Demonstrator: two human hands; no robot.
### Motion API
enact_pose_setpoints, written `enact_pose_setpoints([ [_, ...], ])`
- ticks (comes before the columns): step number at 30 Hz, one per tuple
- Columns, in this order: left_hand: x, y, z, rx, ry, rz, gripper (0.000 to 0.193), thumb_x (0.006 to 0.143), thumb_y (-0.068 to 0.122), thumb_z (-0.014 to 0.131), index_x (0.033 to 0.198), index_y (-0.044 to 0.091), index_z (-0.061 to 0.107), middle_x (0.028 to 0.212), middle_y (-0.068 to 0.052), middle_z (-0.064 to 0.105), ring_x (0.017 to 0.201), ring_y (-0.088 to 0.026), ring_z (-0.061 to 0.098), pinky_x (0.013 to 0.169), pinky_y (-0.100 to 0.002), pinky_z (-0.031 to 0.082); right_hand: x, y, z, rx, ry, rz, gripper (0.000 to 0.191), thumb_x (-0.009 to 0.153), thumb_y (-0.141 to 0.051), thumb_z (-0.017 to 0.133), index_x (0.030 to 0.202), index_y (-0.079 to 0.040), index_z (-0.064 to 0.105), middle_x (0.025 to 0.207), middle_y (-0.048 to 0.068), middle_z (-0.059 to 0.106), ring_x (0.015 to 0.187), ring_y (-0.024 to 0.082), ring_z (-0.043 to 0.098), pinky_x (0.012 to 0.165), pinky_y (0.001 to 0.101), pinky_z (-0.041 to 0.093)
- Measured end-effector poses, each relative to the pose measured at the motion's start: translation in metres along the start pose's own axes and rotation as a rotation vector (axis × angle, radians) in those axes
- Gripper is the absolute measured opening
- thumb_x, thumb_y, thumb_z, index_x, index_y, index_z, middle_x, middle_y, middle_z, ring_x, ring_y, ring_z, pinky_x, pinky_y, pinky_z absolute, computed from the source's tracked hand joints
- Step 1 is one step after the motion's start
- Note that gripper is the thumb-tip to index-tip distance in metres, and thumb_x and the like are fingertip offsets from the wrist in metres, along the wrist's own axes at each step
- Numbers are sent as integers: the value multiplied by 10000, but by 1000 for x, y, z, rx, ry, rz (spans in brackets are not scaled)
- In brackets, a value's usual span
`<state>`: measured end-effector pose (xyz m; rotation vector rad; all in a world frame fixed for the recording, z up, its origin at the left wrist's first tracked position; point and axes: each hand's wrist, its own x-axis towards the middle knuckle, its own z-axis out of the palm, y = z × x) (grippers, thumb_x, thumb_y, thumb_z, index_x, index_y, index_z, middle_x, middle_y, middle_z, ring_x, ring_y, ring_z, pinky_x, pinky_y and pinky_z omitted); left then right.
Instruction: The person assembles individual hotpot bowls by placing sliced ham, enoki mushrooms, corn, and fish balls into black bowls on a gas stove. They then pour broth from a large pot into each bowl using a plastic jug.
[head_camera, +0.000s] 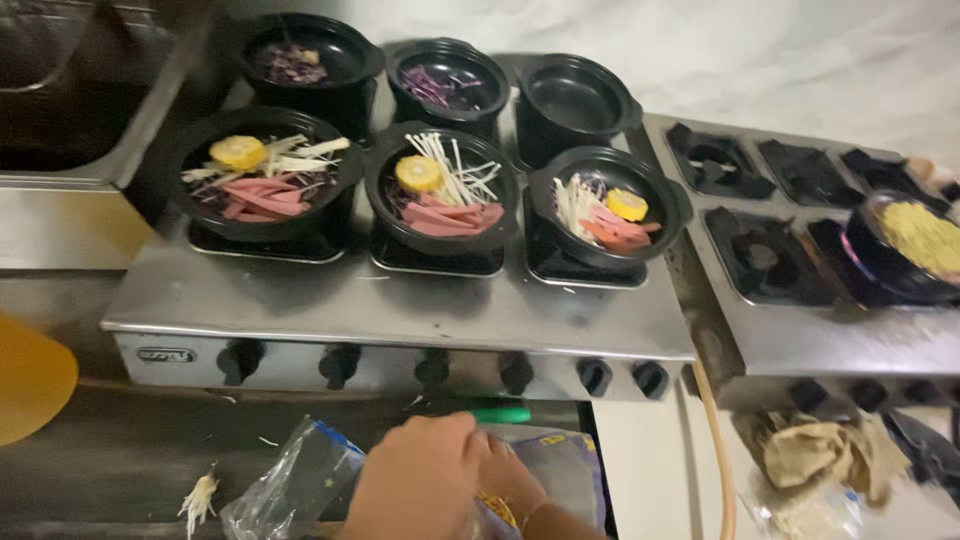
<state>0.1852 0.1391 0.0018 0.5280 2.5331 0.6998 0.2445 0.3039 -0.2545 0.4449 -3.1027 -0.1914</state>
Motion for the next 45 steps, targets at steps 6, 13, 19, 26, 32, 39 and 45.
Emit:
enact_pose_setpoints([
  [6, 8, 10, 21, -44, 103, 48, 267, 932, 405, 569, 1003, 178, 691, 938, -169, 702, 860, -411, 687, 764, -532, 547, 4, 9, 23, 452, -156, 133, 451, 980, -206, 507, 1378, 5, 531, 1257, 223, 599, 1133, 405, 577, 924, 480, 489],
  [13, 9, 24, 17, -60, 113, -31, 249, 939, 393, 575, 957, 161, 663, 855, -155, 702, 869, -393, 690, 762, -522, 546, 5, 13, 18, 408, -247, 44, 385, 1028, -201, 481, 1351, -3, 554, 1220, 209, 633, 1103, 367, 602, 921, 446, 498],
  [19, 11, 25, 9, -23, 182, -38, 275, 948, 405, 555, 941, 147, 652, 866, -173, 689, 870, -406, 681, 775, -532, 535, 11, 16, 23, 207, -236, -101, 339, 1070, -196, 458, 1328, -10, 574, 1189, 197, 662, 1076, 335, 623, 918, 417, 506],
  [26, -1, 26, 12, -49, 188, -98, 291, 978, 403, 494, 959, 148, 631, 889, -160, 702, 886, -410, 676, 782, -547, 519, 22, 14, 27, -609, -105, -544, 301, 1118, -190, 432, 1301, -17, 597, 1152, 183, 696, 1045, 298, 648, 915, 384, 515],
  [32, -6, 27, 10, -67, 198, -115, 281, 972, 393, 497, 968, 147, 633, 885, -158, 707, 889, -425, 669, 784, -546, 515, 5, 17, 25, 1194, -303, 99, 325, 1045, -205, 464, 1335, -115, 581, 1178, 106, 710, 1067, 223, 685, 891, 334, 520],
  [39, -4, 27, 21, -83, 229, -119, 311, 988, 382, 494, 890, 123, 635, 858, -159, 714, 887, -419, 678, 786, -539, 520, 15, 16, 32, 736, -296, -87, 244, 1021, -163, 493, 1201, -73, 632, 1073, 117, 698, 988, 228, 660, 822, 332, 514],
  [45, 13, 15, 6, -29, 252, -112, 319, 947, 407, 551, 876, 118, 667, 871, -167, 711, 888, -422, 677, 778, -534, 539, 21, 47, -32, 1133, -403, -32, 201, 1001, -126, 517, 1086, -37, 676, 983, 126, 688, 920, 232, 638, 762, 330, 510],
])
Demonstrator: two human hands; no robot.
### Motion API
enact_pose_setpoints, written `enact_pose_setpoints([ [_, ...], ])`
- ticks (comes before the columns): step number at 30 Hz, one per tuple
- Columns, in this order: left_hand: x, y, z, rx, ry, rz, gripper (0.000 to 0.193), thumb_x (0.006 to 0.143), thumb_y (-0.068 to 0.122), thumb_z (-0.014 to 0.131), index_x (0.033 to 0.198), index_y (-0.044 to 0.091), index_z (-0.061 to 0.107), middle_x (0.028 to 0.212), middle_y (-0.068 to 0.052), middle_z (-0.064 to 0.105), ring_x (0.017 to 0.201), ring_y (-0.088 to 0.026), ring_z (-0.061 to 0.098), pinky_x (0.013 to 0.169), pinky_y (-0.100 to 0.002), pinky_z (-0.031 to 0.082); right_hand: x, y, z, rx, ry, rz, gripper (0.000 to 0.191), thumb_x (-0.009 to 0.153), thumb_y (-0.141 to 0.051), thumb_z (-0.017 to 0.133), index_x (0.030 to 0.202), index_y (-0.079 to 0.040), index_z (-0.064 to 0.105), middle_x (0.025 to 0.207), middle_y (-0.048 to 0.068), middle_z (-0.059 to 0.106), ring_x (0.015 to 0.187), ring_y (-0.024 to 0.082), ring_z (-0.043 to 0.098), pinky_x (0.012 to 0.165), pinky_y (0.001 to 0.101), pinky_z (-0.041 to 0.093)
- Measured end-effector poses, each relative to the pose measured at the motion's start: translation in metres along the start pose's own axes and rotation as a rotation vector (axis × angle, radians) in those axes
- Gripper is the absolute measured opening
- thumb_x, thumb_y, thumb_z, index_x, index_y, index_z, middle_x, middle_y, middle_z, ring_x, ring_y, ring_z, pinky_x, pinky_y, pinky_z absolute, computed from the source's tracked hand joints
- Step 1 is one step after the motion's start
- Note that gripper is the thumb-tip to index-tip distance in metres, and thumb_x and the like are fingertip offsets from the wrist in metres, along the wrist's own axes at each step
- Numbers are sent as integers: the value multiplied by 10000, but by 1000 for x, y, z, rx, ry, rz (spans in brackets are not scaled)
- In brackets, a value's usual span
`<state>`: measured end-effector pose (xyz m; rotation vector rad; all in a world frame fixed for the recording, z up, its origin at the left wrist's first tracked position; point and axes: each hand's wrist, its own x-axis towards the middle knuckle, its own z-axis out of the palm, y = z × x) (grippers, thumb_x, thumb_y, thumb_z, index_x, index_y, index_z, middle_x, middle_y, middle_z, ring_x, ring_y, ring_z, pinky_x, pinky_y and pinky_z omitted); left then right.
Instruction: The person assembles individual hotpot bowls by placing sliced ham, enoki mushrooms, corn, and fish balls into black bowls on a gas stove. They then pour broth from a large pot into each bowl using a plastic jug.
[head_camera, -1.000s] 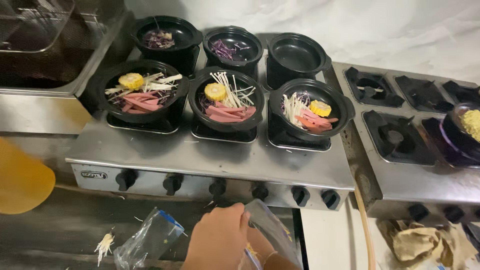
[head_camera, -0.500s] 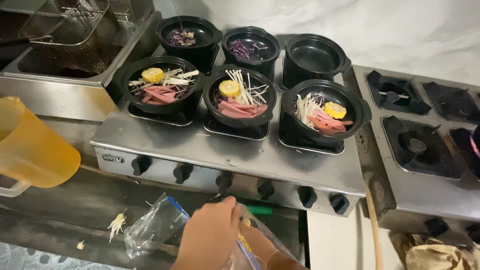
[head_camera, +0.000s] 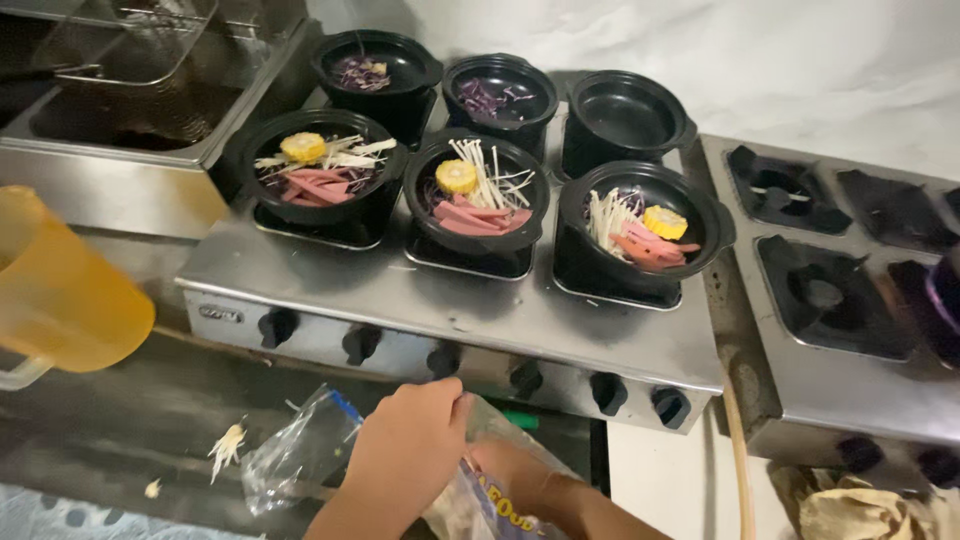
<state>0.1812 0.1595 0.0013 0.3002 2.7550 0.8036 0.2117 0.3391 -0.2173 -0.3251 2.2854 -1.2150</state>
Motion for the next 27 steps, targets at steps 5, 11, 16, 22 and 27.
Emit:
enact_pose_setpoints([
  [5, 19, 7, -8, 36, -66, 150, 314, 912, 396, 574, 851, 107, 681, 885, -160, 708, 884, -403, 672, 776, -535, 536, -31, -51, -28, 804, -107, 545, 153, 1035, -195, 572, 1122, -148, 689, 982, -14, 691, 815, 123, 578, 645, 322, 400],
  [11, 32, 10, -12, -24, -284, 205, 282, 880, 348, 575, 852, 101, 708, 956, -154, 723, 937, -395, 670, 827, -521, 536, -29, -71, -17, 835, 72, 399, 226, 982, -187, 617, 1176, -87, 678, 1025, 3, 690, 902, 128, 608, 734, 312, 459],
  [16, 51, -1, -25, -11, -460, 187, 305, 851, 361, 598, 849, 85, 726, 992, -168, 732, 962, -392, 685, 856, -495, 552, -60, -102, -39, 934, 142, 344, 318, 938, -180, 654, 1221, -36, 668, 1061, 17, 690, 974, 132, 632, 808, 304, 509],
  [22, 93, -5, -39, 61, -513, 181, 307, 806, 387, 647, 904, 113, 744, 1005, -141, 724, 982, -377, 684, 858, -497, 549, -76, -169, -107, 1119, 262, 397, 302, 895, -168, 711, 1151, -21, 649, 935, 51, 666, 818, 148, 650, 672, 291, 551],
  [27, 137, 1, -53, -110, -464, 170, 295, 884, 369, 607, 939, 127, 766, 915, -177, 778, 918, -342, 745, 852, -443, 559, -52, -190, -192, 1116, 402, 322, 302, 862, -220, 668, 1132, -94, 620, 880, 73, 684, 654, 175, 680, 489, 275, 523],
])
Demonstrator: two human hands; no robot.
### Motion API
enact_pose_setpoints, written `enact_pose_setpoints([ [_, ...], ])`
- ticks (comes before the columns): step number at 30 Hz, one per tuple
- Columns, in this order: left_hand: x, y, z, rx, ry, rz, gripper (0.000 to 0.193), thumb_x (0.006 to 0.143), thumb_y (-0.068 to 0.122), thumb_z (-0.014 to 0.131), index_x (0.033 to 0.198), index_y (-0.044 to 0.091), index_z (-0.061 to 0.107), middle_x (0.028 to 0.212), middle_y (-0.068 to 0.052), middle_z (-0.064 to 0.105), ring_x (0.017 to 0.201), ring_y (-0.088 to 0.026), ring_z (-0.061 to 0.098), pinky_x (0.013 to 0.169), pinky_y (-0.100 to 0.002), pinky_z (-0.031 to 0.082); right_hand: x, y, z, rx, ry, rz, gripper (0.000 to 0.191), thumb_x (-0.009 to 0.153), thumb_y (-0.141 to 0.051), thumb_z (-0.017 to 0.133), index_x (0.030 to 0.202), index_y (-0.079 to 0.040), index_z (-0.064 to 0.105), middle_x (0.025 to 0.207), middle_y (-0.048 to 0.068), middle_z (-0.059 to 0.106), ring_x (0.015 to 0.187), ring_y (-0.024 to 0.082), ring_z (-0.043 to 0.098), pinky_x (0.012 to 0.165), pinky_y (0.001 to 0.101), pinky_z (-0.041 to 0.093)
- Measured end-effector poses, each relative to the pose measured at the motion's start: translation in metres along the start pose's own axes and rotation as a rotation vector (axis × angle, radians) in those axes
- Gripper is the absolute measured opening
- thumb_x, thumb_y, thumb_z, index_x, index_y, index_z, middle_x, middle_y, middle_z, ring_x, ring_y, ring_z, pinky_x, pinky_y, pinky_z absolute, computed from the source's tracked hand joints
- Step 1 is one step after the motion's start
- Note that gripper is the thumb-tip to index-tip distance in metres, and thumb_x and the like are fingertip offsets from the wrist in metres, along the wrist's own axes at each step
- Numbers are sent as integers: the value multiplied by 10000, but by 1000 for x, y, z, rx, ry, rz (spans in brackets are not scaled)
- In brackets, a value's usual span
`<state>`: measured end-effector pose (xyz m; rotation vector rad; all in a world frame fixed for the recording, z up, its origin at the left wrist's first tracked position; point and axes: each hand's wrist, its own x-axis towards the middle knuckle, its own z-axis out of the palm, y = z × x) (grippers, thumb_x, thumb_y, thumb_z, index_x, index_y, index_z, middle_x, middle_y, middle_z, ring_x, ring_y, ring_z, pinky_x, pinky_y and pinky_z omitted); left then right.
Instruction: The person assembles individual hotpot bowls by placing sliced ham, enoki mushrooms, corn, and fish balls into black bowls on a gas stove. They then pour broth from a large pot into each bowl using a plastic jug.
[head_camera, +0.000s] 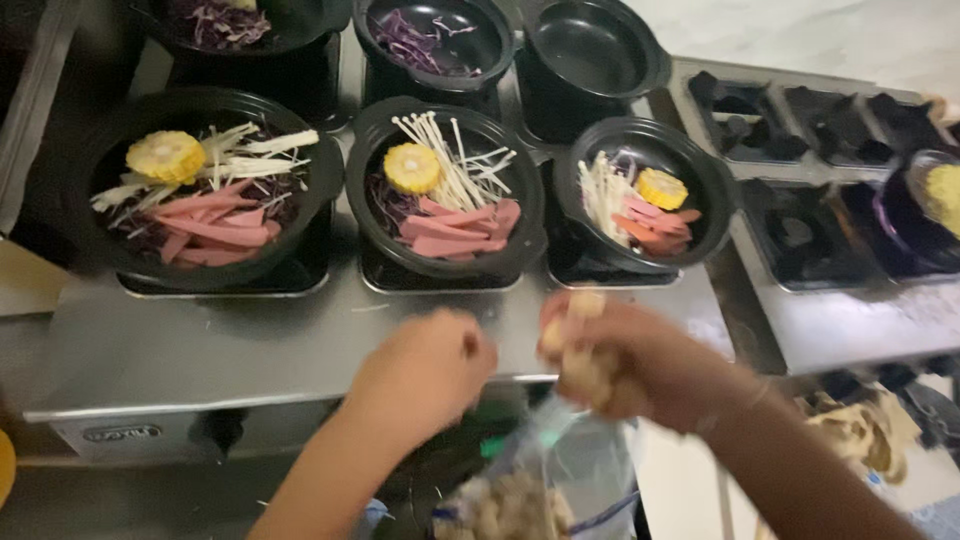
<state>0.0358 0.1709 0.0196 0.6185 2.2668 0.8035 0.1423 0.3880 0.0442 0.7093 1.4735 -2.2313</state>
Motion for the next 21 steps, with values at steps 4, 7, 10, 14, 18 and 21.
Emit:
enact_pose_setpoints([
  [4, 25, 22, -50, -1013, 114, 435, 336, 987, 327, 597, 1134, 63, 744, 1053, -40, 783, 912, -113, 717, 824, -276, 585, 67, -72, -18, -104, 82, -85, 259, 958, -280, 615, 1160, -121, 654, 949, 71, 677, 773, 166, 685, 564, 296, 543],
  [7, 25, 49, -88, -1239, -132, 822, 391, 1111, 322, 560, 1189, -31, 707, 1050, -64, 717, 940, -115, 663, 845, -266, 547, 107, -115, -16, -539, -106, -364, 240, 1021, -251, 671, 1163, -60, 698, 991, 93, 648, 776, 168, 614, 555, 262, 448],
  [10, 26, 73, -106, -1297, -286, 851, 383, 1105, 304, 545, 1222, -32, 686, 1076, -79, 715, 962, -131, 667, 875, -279, 542, 118, -152, 1, -946, 107, -253, 241, 1014, -241, 667, 1169, -57, 696, 974, 91, 652, 768, 164, 616, 549, 260, 444],
  [14, 23, 78, -100, -1305, -348, 795, 380, 1097, 279, 525, 1267, -33, 658, 1110, -99, 714, 992, -151, 673, 915, -295, 535, 103, -173, 18, -1264, 239, -91, 245, 1005, -226, 661, 1176, -54, 694, 951, 87, 658, 757, 157, 618, 542, 257, 440],
  [18, 10, 67, -86, -1316, -370, 744, 386, 1088, 254, 505, 1312, -35, 630, 1144, -119, 712, 1021, -172, 678, 955, -312, 528, 123, -168, 23, -1307, 236, -26, 249, 996, -212, 656, 1182, -50, 691, 928, 84, 664, 745, 151, 620, 534, 254, 435],
  [21, -3, 66, -84, -1289, -360, 732, 396, 1082, 236, 490, 1345, -36, 609, 1170, -134, 711, 1043, -187, 682, 985, -325, 523, 144, -164, 24, -1282, 247, -24, 254, 989, -201, 651, 1188, -47, 689, 911, 82, 668, 737, 146, 621, 528, 251, 431],
])
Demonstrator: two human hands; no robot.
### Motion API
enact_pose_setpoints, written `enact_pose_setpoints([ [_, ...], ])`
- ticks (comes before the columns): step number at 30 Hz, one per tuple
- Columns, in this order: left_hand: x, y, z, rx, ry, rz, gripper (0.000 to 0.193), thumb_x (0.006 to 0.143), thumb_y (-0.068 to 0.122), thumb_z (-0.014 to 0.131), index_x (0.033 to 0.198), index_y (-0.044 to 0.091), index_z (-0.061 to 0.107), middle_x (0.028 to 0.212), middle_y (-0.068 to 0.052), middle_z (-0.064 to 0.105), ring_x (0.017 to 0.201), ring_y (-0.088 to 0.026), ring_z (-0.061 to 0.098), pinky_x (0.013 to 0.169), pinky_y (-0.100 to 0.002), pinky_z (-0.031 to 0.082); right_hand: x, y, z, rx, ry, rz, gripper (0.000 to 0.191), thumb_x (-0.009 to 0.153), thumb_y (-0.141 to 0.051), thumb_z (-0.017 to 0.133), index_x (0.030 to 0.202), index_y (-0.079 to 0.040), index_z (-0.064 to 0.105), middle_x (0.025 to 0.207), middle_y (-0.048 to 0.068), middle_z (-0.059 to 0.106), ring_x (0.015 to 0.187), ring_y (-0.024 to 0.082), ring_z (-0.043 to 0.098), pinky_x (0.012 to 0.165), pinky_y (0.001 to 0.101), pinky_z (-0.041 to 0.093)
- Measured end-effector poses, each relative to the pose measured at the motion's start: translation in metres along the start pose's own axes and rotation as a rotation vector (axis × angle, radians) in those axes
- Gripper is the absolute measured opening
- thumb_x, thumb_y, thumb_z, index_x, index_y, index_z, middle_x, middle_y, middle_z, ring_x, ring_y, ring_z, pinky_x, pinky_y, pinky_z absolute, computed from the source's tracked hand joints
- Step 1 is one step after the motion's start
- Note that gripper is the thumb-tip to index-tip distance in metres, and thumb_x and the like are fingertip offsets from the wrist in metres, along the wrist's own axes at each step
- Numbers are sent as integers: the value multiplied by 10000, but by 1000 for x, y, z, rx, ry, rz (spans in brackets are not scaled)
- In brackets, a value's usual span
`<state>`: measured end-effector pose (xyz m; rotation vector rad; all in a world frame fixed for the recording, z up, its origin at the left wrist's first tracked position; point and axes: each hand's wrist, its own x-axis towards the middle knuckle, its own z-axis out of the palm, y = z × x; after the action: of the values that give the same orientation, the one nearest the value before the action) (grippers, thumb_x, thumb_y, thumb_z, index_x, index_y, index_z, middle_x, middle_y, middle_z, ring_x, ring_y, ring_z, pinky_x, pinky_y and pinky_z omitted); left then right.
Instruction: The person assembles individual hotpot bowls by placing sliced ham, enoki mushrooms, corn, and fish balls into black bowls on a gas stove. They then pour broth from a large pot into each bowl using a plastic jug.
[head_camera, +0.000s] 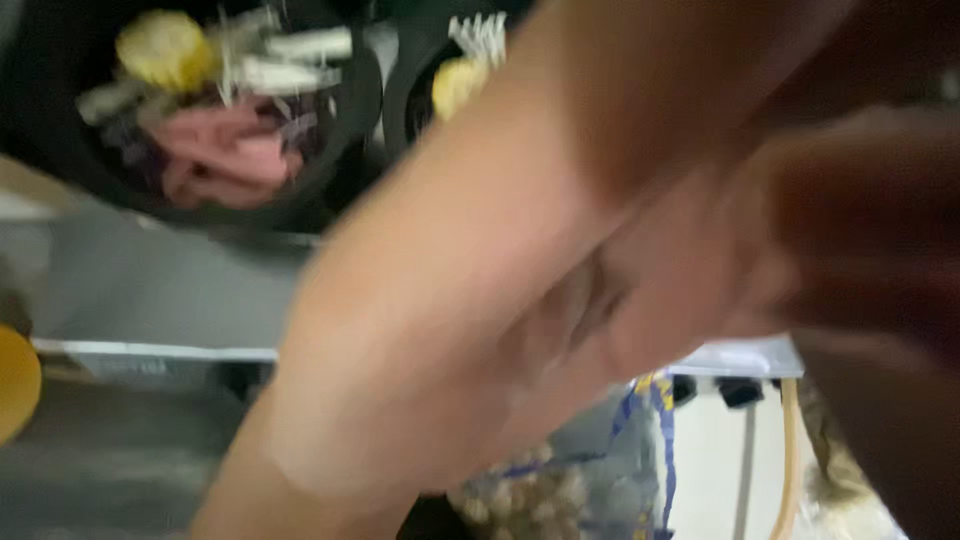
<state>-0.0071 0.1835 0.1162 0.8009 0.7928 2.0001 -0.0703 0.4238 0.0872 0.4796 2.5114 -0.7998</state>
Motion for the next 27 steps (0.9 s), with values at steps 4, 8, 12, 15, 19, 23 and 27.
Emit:
enact_pose_setpoints([
  [4, -13, 7, 10, 28, 36, -9, 416, 1074, 211, 470, 1390, -37, 580, 1204, -155, 709, 1073, -208, 688, 1025, -342, 516, 7, -7, 5, 96, 10, 13, 261, 980, -186, 646, 1195, -43, 687, 888, 79, 674, 726, 140, 624, 520, 248, 426],
  [8, -30, 4, 15, 46, 72, -17, 444, 1065, 186, 450, 1434, -38, 552, 1238, -175, 707, 1102, -228, 693, 1065, -358, 508, 4, -7, 5, 239, 43, -12, 269, 971, -172, 641, 1202, -40, 684, 866, 76, 680, 715, 134, 626, 512, 245, 421],
  [12, -44, -6, 12, 44, 151, 0, 463, 1047, 165, 445, 1450, -39, 543, 1247, -188, 713, 1109, -241, 701, 1087, -381, 508, 7, 8, 4, 525, 74, -88, 285, 953, -130, 638, 1218, -28, 661, 862, 80, 698, 735, 125, 672, 490, 235, 413],
  [15, -52, -12, 9, 67, 191, 26, 466, 1078, 177, 455, 1476, -42, 557, 1269, -200, 723, 1133, -243, 697, 1123, -388, 497, 9, 21, 5, 612, 90, -174, 312, 989, -159, 629, 1267, -20, 637, 902, 100, 691, 767, 157, 695, 481, 224, 437],
  [19, -60, -18, 10, 75, 272, -33, 450, 1036, 170, 464, 1418, -22, 602, 1219, -183, 744, 1058, -213, 693, 1046, -369, 505, 13, 28, 9, 757, 155, -152, 296, 967, -129, 629, 1234, -1, 637, 963, 100, 701, 796, 201, 747, 499, 241, 493],
  [23, -59, -23, 9, 61, 322, -49, 425, 1019, 168, 491, 1374, -21, 629, 1183, -169, 761, 1026, -211, 714, 1028, -369, 516, 18, 31, 15, 805, 162, -167, 304, 960, -97, 622, 1242, 16, 636, 1010, 133, 721, 844, 223, 772, 518, 240, 507],
  [27, -56, -24, 7, 23, 310, -38, 431, 1010, 167, 488, 1374, -21, 626, 1181, -149, 760, 1004, -210, 719, 1018, -369, 524, 29, 35, 19, 760, 214, -231, 313, 976, -125, 632, 1247, 32, 637, 1030, 148, 716, 824, 221, 770, 510, 249, 497],
])
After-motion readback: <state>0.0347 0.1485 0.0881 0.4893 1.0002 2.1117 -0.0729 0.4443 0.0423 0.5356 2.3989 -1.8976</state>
